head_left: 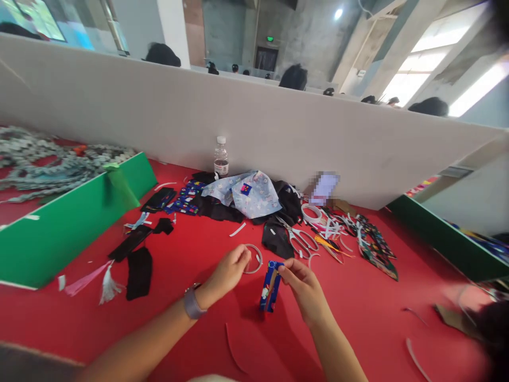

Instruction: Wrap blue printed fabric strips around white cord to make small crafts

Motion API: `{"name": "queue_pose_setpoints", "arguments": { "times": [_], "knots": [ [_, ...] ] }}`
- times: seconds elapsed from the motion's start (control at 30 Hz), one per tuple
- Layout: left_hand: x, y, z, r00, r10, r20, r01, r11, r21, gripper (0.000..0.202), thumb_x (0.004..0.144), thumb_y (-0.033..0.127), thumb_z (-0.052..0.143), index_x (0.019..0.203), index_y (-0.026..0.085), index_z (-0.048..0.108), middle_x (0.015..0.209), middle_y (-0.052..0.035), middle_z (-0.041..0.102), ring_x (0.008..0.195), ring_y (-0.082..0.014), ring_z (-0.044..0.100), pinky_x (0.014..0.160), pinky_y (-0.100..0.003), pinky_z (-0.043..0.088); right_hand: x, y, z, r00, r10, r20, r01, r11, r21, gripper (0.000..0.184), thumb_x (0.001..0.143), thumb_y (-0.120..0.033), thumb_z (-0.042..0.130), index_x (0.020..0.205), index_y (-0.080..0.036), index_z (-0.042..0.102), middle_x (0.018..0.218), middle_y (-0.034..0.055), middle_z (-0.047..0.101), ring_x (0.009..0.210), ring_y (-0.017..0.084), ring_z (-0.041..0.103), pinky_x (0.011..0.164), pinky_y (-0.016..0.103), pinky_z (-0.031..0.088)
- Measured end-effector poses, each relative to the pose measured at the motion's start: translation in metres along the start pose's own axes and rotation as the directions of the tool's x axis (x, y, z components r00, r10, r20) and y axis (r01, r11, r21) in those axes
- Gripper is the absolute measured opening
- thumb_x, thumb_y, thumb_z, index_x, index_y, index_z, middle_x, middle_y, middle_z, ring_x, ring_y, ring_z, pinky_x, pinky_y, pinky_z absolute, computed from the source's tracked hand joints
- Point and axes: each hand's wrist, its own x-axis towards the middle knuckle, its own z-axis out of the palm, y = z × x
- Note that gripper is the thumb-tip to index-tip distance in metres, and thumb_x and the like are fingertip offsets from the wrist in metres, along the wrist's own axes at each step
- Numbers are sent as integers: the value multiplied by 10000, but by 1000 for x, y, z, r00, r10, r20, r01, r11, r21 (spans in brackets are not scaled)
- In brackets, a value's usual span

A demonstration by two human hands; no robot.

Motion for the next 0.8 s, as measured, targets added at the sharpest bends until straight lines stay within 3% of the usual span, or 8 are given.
{"name": "queue_pose_setpoints", "arguments": {
  "times": [0.23, 0.4, 0.47, 0.53, 0.63, 0.73, 0.8],
  "knots": [
    [-9, -17, -19, 997, -64, -42, 70, 981, 181, 435, 914, 457, 301, 566, 208, 380, 493, 52, 372, 499, -123, 401, 525, -257, 276, 3, 31, 3, 987, 142, 68, -145, 989, 31, 297, 706, -439, 722, 717, -183, 573, 660, -31, 494, 617, 103, 394, 604, 224, 332],
    [-12, -21, -31, 998, -69, -4, 67, 957, 283, 441, 839, 471, 487, 507, 187, 421, 444, 53, 385, 473, -111, 402, 505, -247, 262, 6, 50, -4, 977, 186, 104, -188, 982, 3, 293, 717, -457, 708, 730, -194, 581, 683, -29, 504, 637, 111, 422, 615, 226, 359],
    [-12, -24, -34, 999, -51, -12, 52, 950, 308, 301, 787, 395, 584, 591, 177, 517, 521, 44, 489, 531, -117, 455, 534, -235, 299, 7, 53, -5, 974, 200, 102, -201, 980, 2, 293, 716, -467, 705, 754, -201, 590, 719, -21, 532, 670, 123, 456, 638, 234, 380],
    [-11, -28, -34, 999, -28, -22, 34, 949, 315, 149, 728, 292, 650, 819, 184, 602, 717, 22, 610, 623, -125, 520, 588, -225, 354, 6, 53, -3, 976, 197, 93, -196, 980, -18, 311, 703, -484, 708, 756, -199, 598, 705, -18, 537, 644, 124, 455, 608, 237, 378],
    [-8, -31, -35, 999, 4, -39, 8, 950, 312, 343, 714, 230, 651, 1050, 208, 582, 940, -18, 646, 712, -138, 566, 660, -239, 402, 6, 50, 2, 982, 158, 100, -152, 986, -69, 347, 670, -510, 720, 716, -182, 614, 636, -19, 525, 569, 111, 420, 536, 233, 341],
    [1, -33, -37, 998, 40, -43, -25, 953, 301, 127, 782, 272, 588, 872, 199, 639, 851, -25, 656, 743, -163, 578, 689, -263, 408, 8, 50, 5, 985, 128, 115, -115, 988, -106, 381, 639, -529, 733, 693, -169, 622, 616, -18, 533, 552, 104, 420, 524, 229, 333],
    [12, -34, -40, 997, 54, -58, -35, 959, 282, 132, 802, 292, 572, 753, 190, 641, 779, -26, 655, 741, -176, 581, 699, -278, 411, 10, 53, 5, 984, 131, 122, -115, 985, -131, 407, 636, -553, 722, 699, -163, 626, 597, -23, 525, 535, 98, 411, 517, 227, 325]
  ]
}}
